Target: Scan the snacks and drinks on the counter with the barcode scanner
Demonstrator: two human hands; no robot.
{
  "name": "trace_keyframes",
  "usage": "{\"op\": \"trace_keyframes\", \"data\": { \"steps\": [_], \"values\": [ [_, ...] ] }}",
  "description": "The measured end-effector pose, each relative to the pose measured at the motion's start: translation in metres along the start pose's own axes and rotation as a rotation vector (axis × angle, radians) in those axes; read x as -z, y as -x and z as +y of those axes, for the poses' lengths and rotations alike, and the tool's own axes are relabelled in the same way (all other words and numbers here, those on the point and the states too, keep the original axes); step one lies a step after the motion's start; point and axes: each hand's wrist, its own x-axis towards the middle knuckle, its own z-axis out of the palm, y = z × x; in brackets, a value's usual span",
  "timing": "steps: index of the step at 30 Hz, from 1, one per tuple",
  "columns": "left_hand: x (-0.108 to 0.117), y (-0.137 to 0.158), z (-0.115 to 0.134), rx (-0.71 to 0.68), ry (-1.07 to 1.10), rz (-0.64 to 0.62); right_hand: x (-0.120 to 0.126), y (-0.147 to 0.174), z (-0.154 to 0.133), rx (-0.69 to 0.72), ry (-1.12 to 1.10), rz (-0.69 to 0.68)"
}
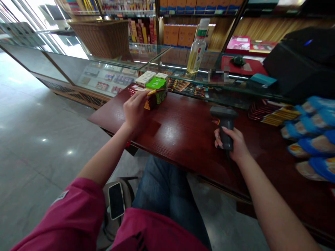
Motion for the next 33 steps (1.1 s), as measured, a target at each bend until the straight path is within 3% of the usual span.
{"op": "trace_keyframes", "data": {
  "steps": [3,9,12,20,29,33],
  "values": [
    [-0.049,0.004,0.039,0.199,0.328,0.026,-0.003,0.003,-0.001,0.03,0.004,0.014],
    [-0.163,-0.002,0.091,0.786,0.949,-0.262,-0.002,0.005,-0.001,0.064,0.008,0.03],
    [-0.191,-0.001,0.104,0.856,1.095,-0.341,-0.001,0.003,0.001,0.06,0.015,0.031],
    [-0.195,0.007,0.105,0.755,1.063,-0.399,-0.002,0.002,0.004,0.044,0.036,0.026],
    [-0.199,0.01,0.103,0.716,1.006,-0.366,-0.002,0.002,0.004,0.071,-0.005,-0.004],
    [-0.195,0.014,0.109,0.681,1.044,-0.458,0.001,0.0,0.003,0.13,-0.103,0.103]
  ]
}}
